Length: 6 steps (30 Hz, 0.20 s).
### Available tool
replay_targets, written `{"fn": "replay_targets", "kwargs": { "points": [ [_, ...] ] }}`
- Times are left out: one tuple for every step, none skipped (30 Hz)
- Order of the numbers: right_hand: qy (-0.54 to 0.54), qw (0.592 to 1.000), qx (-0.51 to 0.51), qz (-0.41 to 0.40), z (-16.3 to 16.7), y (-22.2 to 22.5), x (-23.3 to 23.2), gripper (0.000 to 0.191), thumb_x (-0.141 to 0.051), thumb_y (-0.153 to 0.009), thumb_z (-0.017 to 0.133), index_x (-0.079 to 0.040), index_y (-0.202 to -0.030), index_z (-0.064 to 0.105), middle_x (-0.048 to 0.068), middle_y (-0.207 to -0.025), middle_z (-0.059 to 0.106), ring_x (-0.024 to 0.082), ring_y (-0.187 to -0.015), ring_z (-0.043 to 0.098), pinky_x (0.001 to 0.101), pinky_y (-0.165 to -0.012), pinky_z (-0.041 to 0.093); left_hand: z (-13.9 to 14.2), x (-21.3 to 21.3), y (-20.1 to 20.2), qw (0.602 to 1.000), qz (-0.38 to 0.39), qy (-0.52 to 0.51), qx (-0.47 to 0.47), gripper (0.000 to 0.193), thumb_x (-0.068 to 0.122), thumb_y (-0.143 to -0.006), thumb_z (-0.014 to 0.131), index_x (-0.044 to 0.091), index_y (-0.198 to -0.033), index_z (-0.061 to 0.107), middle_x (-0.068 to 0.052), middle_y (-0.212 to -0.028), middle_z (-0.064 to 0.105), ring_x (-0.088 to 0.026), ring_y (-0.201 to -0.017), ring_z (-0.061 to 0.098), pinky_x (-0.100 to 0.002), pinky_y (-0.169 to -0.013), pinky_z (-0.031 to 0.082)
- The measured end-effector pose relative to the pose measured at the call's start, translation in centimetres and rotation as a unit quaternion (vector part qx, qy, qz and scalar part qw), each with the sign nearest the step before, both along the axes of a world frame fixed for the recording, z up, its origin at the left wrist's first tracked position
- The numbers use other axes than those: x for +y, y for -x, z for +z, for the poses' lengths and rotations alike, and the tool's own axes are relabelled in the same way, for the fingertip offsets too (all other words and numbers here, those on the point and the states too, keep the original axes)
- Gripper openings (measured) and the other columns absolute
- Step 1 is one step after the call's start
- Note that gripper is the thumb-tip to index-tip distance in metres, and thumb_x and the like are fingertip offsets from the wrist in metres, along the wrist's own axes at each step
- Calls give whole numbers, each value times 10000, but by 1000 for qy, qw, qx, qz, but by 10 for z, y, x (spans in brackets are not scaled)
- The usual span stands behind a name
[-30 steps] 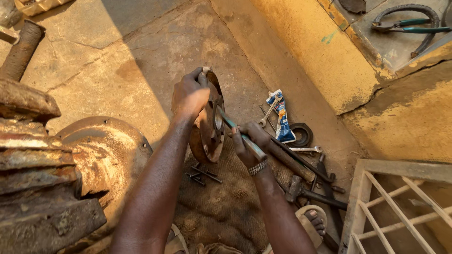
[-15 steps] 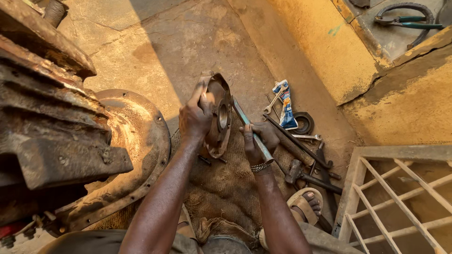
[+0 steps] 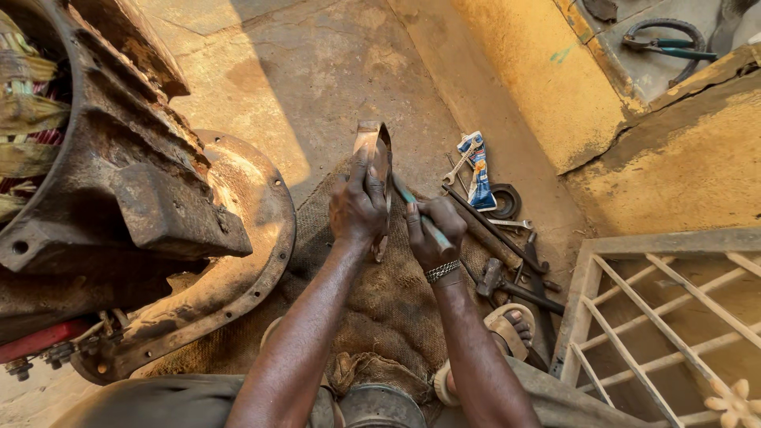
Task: The person removes a bolt from a circular metal engine part using a hammer and punch, then scrapes the surface of a separate metal disc with pliers. The person works on the ground with tools laid out nearby.
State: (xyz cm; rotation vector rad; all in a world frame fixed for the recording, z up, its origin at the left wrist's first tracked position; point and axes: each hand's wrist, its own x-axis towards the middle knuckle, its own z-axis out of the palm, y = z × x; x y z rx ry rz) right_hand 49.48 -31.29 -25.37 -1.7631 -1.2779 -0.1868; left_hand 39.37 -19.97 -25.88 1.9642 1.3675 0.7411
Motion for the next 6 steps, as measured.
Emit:
{"fn": "replay_targets", "kwargs": {
  "points": [
    [-25, 1000, 2, 9, 0, 2, -3, 164, -71, -917, 766, -33, -813, 645, 96, -760, 663, 224, -695, 663, 362, -623, 541, 2, -4, 0, 1000, 0, 5, -2, 521, 440, -1064, 403, 228, -1530, 502, -184, -818, 629, -316, -668, 654, -475, -558, 526],
    [-54, 998, 2, 18, 0, 1, -3, 152, -81, -920, 757, -29, -835, 642, 98, -780, 668, 224, -726, 673, 358, -646, 552, 4, -3, -1, 1000, -1, 6, -4, 524, 446, -1060, 405, 239, -1532, 500, -186, -841, 637, -326, -700, 668, -484, -572, 533],
    [2, 998, 59, 9, 0, -3, -2, 162, -99, -926, 758, -33, -828, 646, 92, -768, 695, 210, -713, 705, 340, -624, 557, 6, -1, -3, 1000, -1, 4, -6, 528, 452, -1055, 406, 250, -1534, 497, -188, -864, 644, -336, -733, 681, -494, -586, 541],
    [58, 991, 117, 1, -1, -7, -3, 173, -117, -931, 758, -38, -822, 650, 85, -755, 721, 196, -701, 736, 323, -602, 560, 6, -2, -4, 1000, -4, -6, -18, 526, 458, -1061, 404, 250, -1535, 495, -188, -876, 647, -340, -749, 686, -497, -612, 550],
    [116, 977, 176, -6, -3, -9, -4, 186, -134, -937, 759, -42, -815, 654, 79, -742, 747, 182, -689, 767, 305, -579, 564, 5, -5, -4, 999, -6, -16, -27, 524, 463, -1066, 401, 250, -1536, 493, -188, -888, 649, -345, -765, 690, -499, -637, 560],
    [90, 979, 181, -27, -5, -10, -4, 206, -156, -958, 746, -52, -801, 663, 82, -737, 753, 194, -688, 783, 304, -599, 591, 4, -4, -3, 999, -5, -28, -38, 523, 469, -1071, 399, 250, -1537, 491, -187, -900, 652, -350, -781, 694, -502, -662, 569]
  ]
}}
